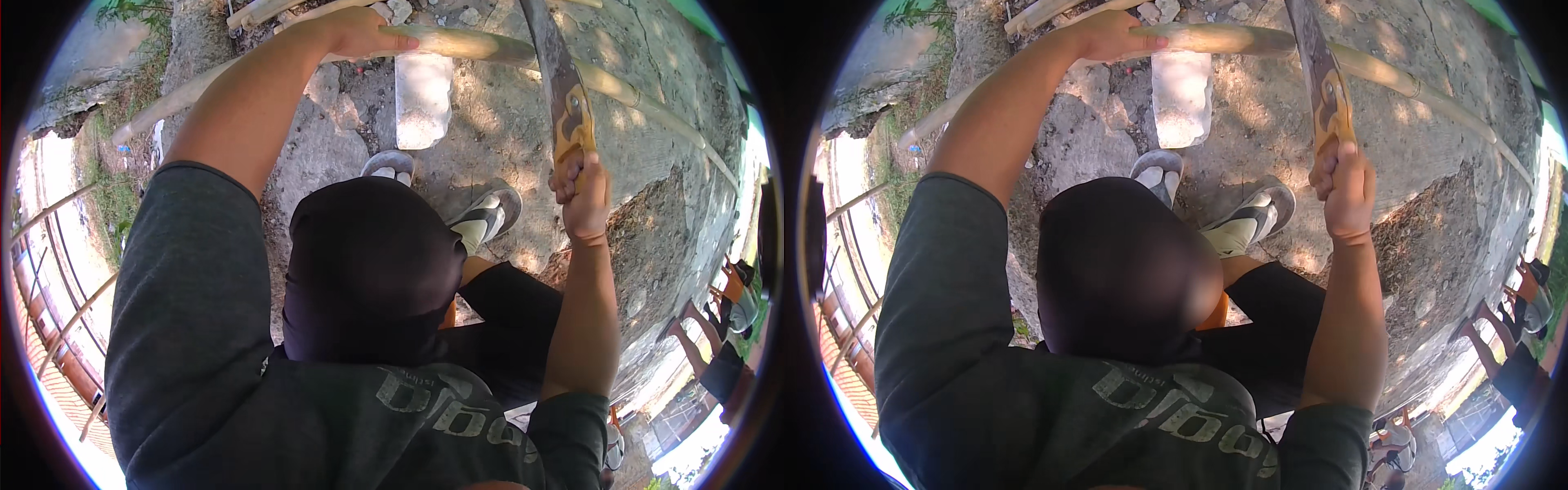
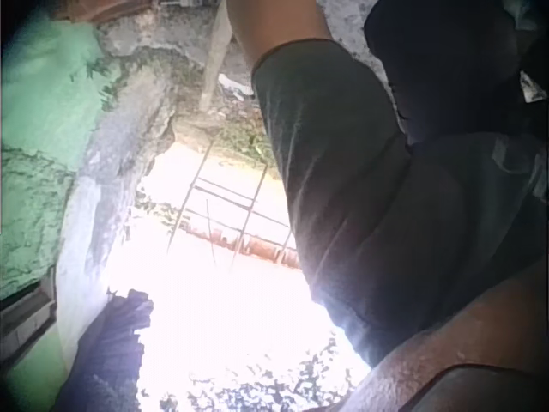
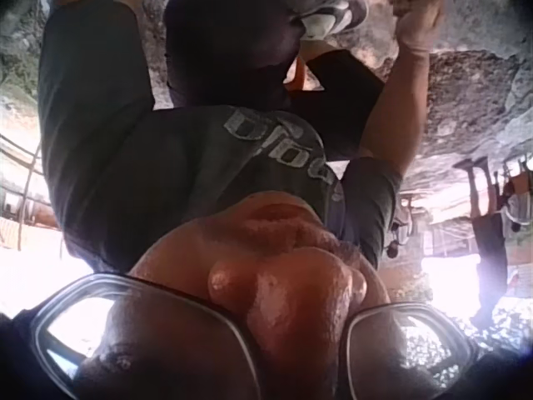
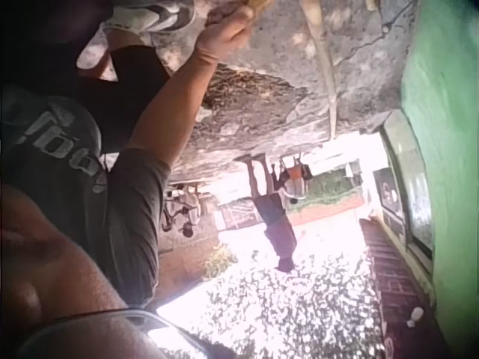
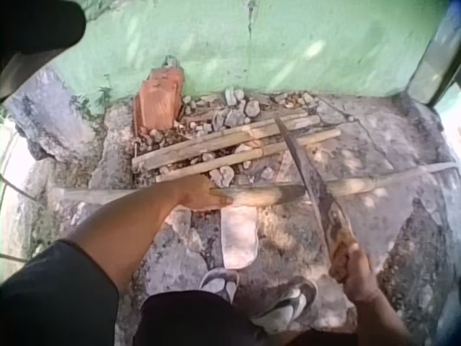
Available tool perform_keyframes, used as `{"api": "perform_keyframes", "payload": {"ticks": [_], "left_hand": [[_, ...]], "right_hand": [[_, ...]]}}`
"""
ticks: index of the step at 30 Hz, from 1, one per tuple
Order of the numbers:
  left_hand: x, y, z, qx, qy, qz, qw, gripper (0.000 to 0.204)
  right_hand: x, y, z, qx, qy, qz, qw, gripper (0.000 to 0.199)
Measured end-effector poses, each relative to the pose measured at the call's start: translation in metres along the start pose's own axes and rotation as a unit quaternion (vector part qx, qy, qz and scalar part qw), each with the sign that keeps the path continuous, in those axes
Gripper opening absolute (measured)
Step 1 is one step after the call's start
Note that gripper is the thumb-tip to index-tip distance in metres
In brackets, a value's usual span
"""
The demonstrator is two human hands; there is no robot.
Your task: Sawing a piece of bamboo held between the feet.
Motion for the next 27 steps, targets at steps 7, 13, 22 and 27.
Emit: {"api": "perform_keyframes", "payload": {"ticks": [7,13,22,27], "left_hand": [[0.004,-0.001,0.0,0.054,0.011,-0.017,0.998,0.087],[0.008,-0.006,0.006,0.036,-0.002,0.023,0.999,0.087],[0.006,0.003,-0.01,-0.013,-0.006,0.048,0.999,0.087],[-0.003,-0.009,0.01,0.005,-0.023,0.001,1.0,0.086]], "right_hand": [[-0.005,0.011,-0.002,0.049,0.036,-0.03,0.998,0.041],[-0.02,-0.001,-0.02,0.131,0.044,-0.031,0.99,0.048],[0.04,0.012,0.029,0.142,0.109,-0.118,0.977,0.044],[-0.094,-0.017,-0.032,-0.038,-0.096,-0.014,0.995,0.044]]}}
Point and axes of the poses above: each hand's wrist, its own x-axis towards the middle knuckle, its own y-axis out of the palm, z = x × y, the point moved 2 cm from there along x, towards the middle knuckle, and after that the axes turned 12 degrees about -z, right-handed, at the moved point
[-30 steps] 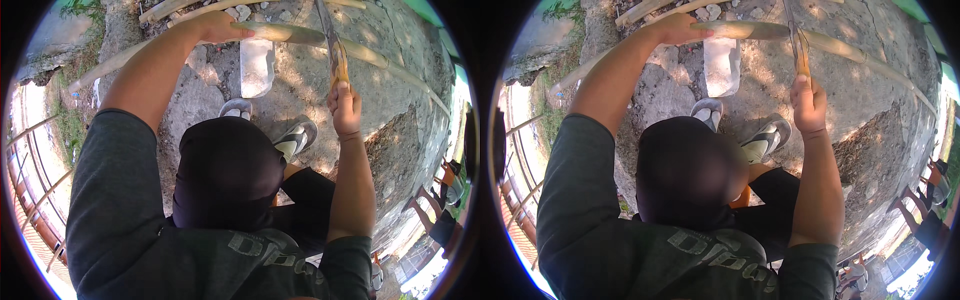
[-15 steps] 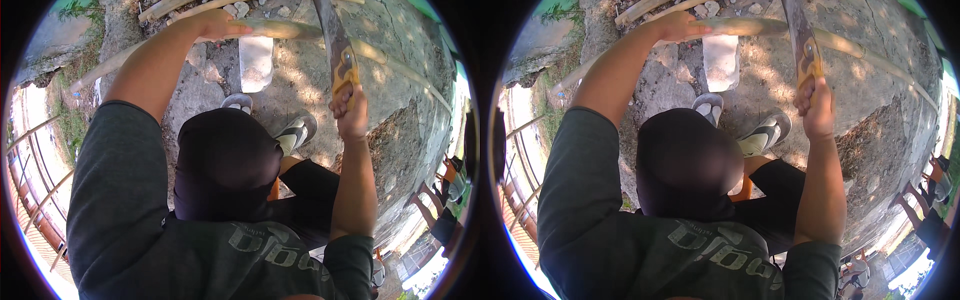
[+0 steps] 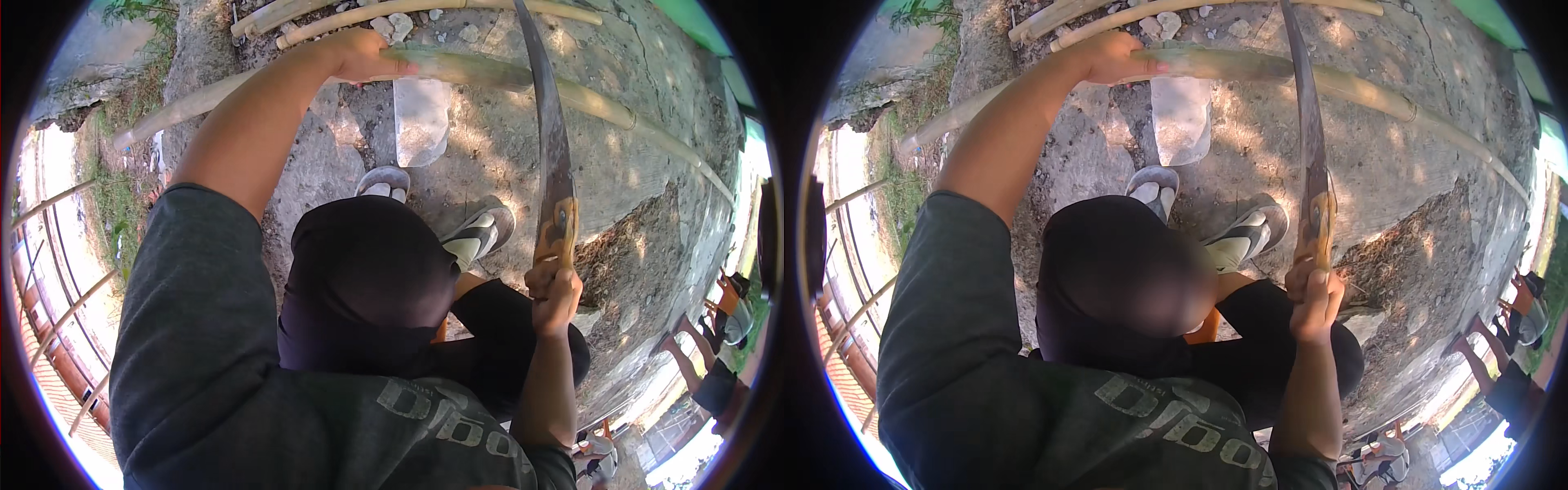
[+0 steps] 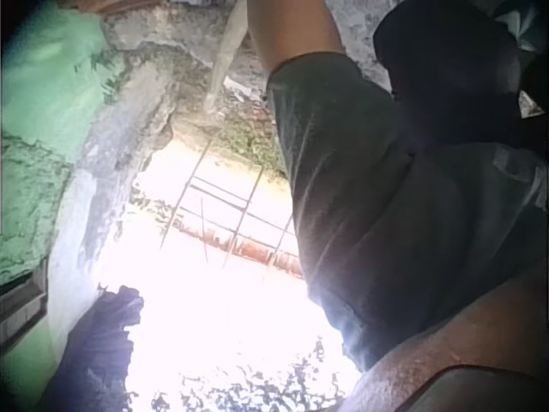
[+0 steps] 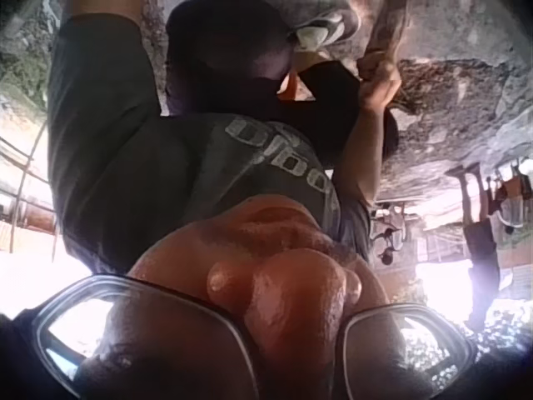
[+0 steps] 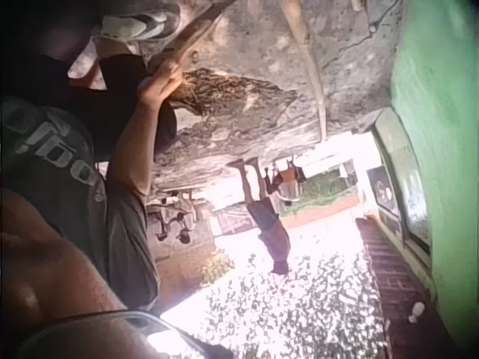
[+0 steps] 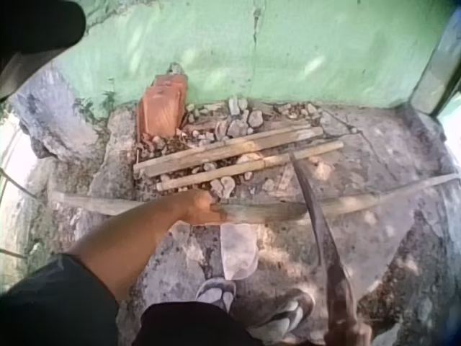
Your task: Sawing a piece of bamboo held between the feet.
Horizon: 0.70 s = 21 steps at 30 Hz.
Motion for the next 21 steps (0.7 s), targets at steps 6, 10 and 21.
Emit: {"api": "perform_keyframes", "payload": {"ticks": [6,10,21], "left_hand": [[0.016,0.006,-0.023,-0.01,0.027,0.025,0.999,0.083],[0.002,0.007,0.007,0.023,0.044,-0.025,0.998,0.089],[-0.002,0.002,-0.003,-0.033,-0.014,0.01,0.999,0.085]], "right_hand": [[0.135,0.046,0.032,0.13,0.133,-0.051,0.981,0.042],[0.018,0.021,0.014,0.135,0.197,-0.121,0.963,0.039],[0.028,0.015,0.004,0.245,0.194,-0.046,0.949,0.043]]}}
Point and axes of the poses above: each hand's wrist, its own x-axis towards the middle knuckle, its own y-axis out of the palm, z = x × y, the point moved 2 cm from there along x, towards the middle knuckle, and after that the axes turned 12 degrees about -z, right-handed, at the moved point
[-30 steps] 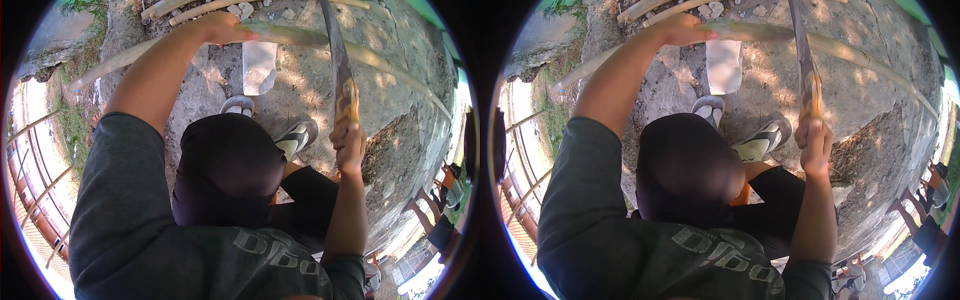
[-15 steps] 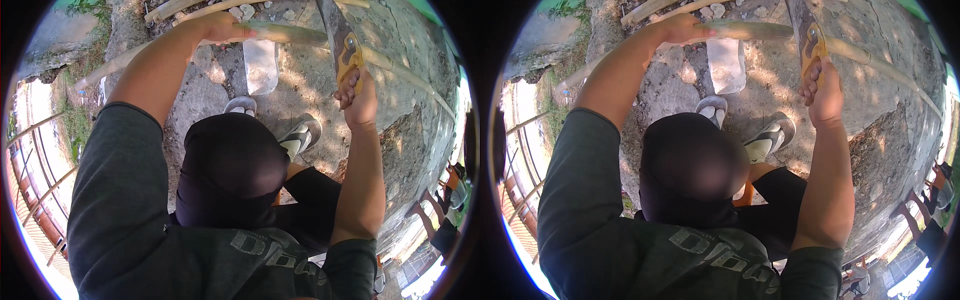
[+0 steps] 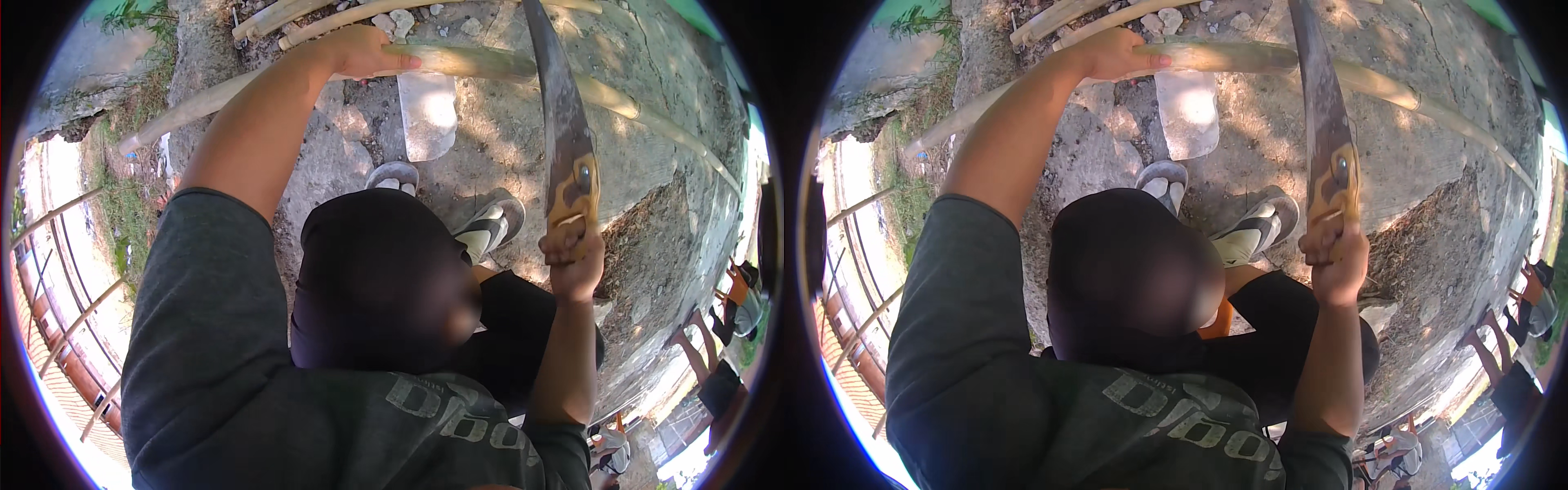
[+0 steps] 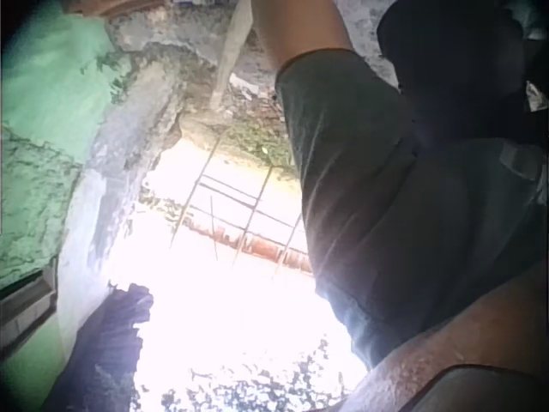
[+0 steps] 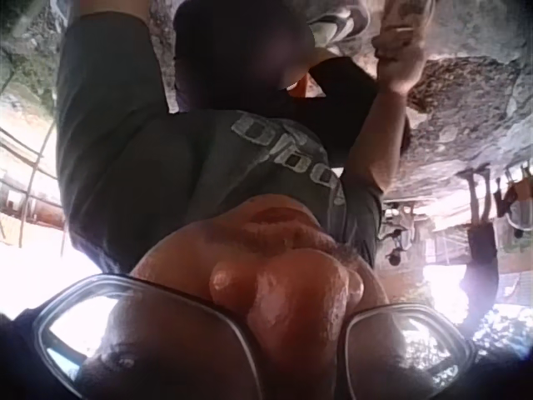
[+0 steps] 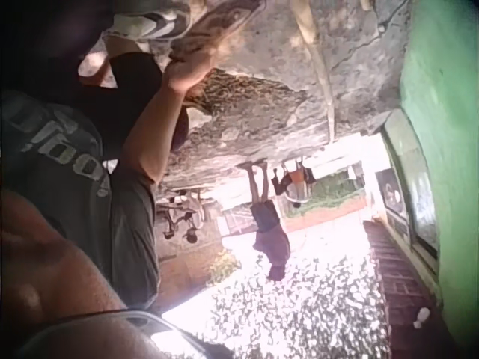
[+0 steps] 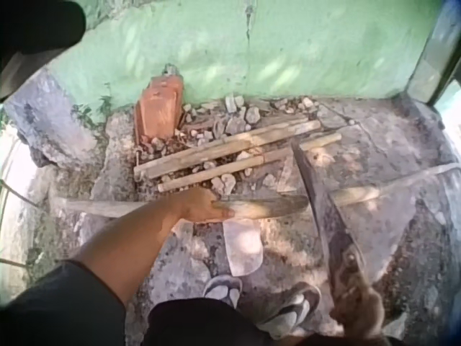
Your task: Sawing a piece of bamboo held between the feet.
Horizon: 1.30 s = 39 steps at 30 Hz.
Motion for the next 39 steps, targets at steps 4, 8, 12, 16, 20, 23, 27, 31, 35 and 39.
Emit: {"api": "perform_keyframes", "payload": {"ticks": [4,8,12,16,20,23,27,31,35,39], "left_hand": [[-0.004,0.005,0.005,0.0,0.025,-0.029,0.999,0.079],[0.014,0.004,-0.02,0.035,0.026,0.017,0.999,0.077],[0.001,0.005,0.011,0.037,-0.002,0.02,0.999,0.079],[-0.013,0.007,0.006,0.062,0.032,-0.036,0.997,0.085],[0.017,0.007,-0.024,0.007,0.036,0.024,0.999,0.085],[0.009,0.007,-0.005,0.028,0.017,0.032,0.999,0.087],[-0.007,-0.001,-0.007,0.038,-0.001,-0.006,0.999,0.086],[0.005,0.01,-0.015,0.007,0.026,0.031,0.999,0.086],[-0.003,-0.001,0.007,0.09,0.031,0.008,0.995,0.087],[-0.004,0.004,-0.018,0.038,0.024,-0.015,0.999,0.088]], "right_hand": [[0.027,0.025,0.019,-0.024,-0.017,-0.024,0.999,0.044],[0.103,0.079,0.048,-0.271,-0.117,-0.005,0.955,0.043],[0.02,0.011,0.009,-0.057,0.011,-0.048,0.997,0.039],[0.004,0.022,0.011,-0.117,-0.049,-0.011,0.992,0.037],[0.088,0.066,0.045,-0.199,-0.093,-0.005,0.976,0.038],[0.042,0.025,0.01,0.012,-0.012,0.008,1.0,0.039],[0.017,0.021,-0.002,-0.033,-0.015,-0.028,0.999,0.037],[0.089,0.062,0.039,-0.139,-0.051,0.008,0.989,0.039],[0.011,0.013,-0.009,-0.065,0.035,-0.019,0.997,0.042],[0.05,0.045,0.011,-0.145,-0.09,0.018,0.985,0.041]]}}
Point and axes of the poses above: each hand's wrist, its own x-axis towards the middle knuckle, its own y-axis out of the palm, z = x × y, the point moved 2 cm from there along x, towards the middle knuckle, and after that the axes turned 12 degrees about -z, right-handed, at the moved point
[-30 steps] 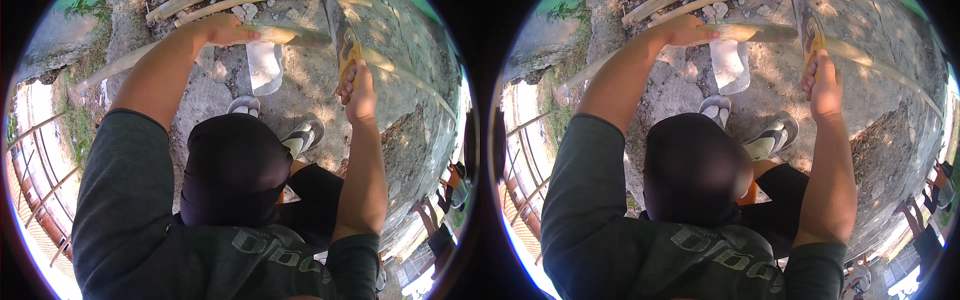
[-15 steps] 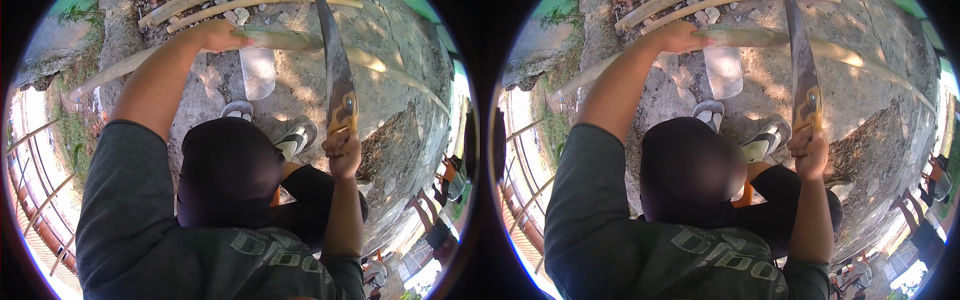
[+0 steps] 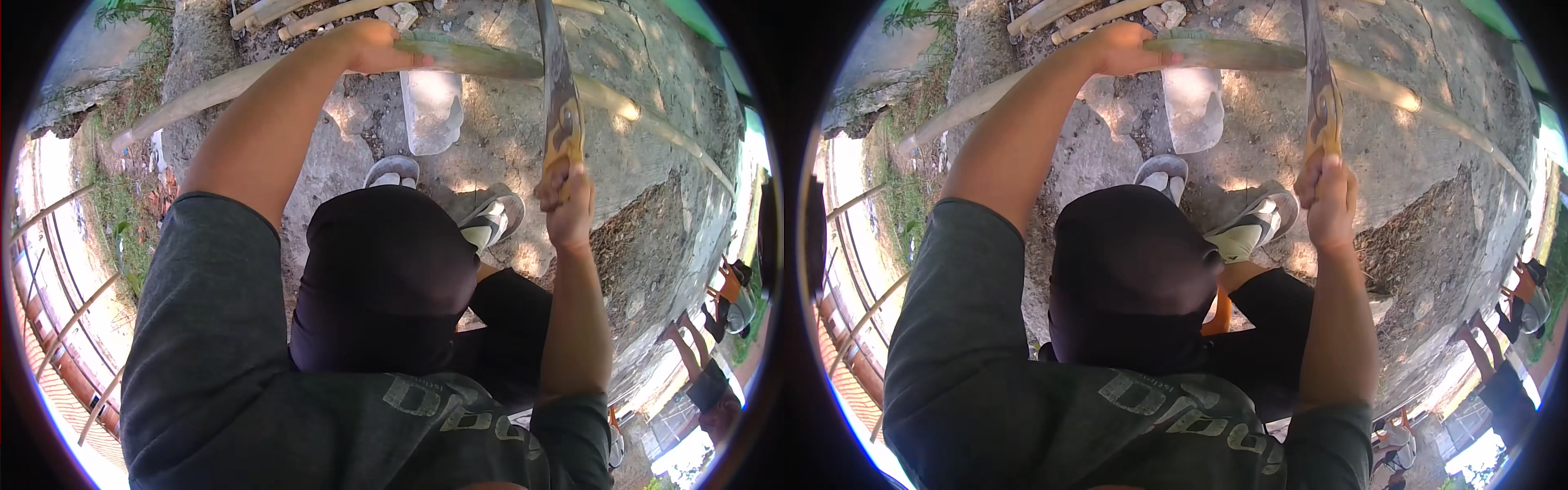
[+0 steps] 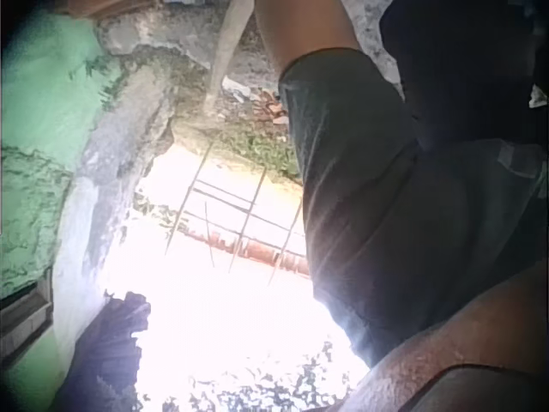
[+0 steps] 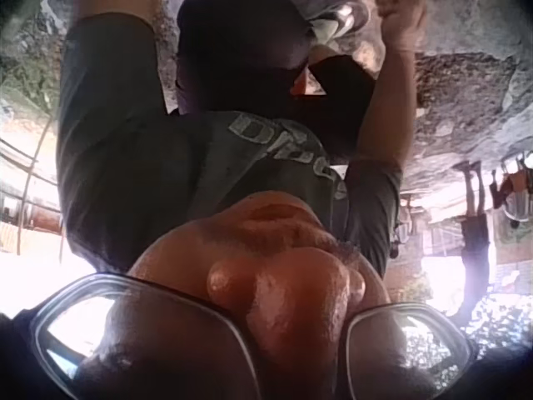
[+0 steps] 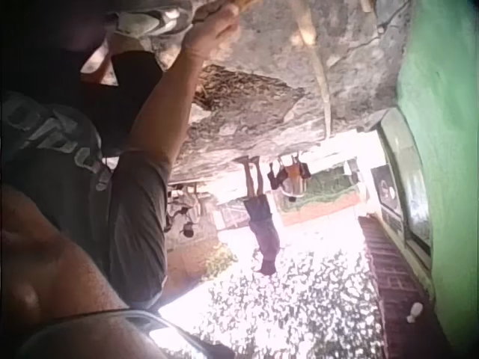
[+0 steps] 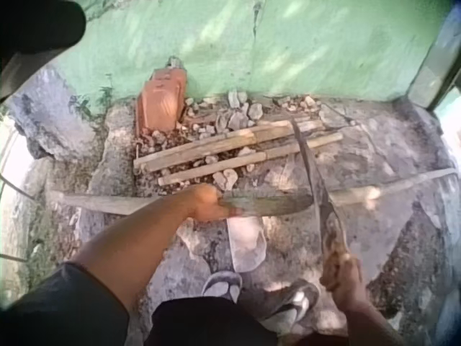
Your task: Sawing a piece of bamboo held between the feet.
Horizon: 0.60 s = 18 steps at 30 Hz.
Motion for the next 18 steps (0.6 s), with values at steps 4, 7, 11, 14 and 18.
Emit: {"api": "perform_keyframes", "payload": {"ticks": [4,7,11,14,18], "left_hand": [[0.02,0.009,0.012,-0.049,0.001,0.061,0.997,0.088],[0.001,-0.001,0.023,0.03,-0.002,0.021,0.999,0.089],[0.001,0.004,0.001,-0.002,-0.004,0.007,1.0,0.089],[0.024,0.006,0.008,0.001,0.007,0.035,0.999,0.089],[0.0,0.005,0.019,0.025,-0.006,0.025,0.999,0.088]], "right_hand": [[0.022,-0.005,0.016,0.152,0.112,-0.041,0.981,0.041],[-0.058,-0.03,-0.005,0.118,0.109,-0.069,0.985,0.04],[0.016,-0.016,0.018,0.136,0.107,-0.017,0.985,0.043],[0.061,0.013,0.031,-0.051,0.035,-0.001,0.998,0.043],[-0.018,-0.034,-0.008,0.125,0.173,0.013,0.977,0.04]]}}
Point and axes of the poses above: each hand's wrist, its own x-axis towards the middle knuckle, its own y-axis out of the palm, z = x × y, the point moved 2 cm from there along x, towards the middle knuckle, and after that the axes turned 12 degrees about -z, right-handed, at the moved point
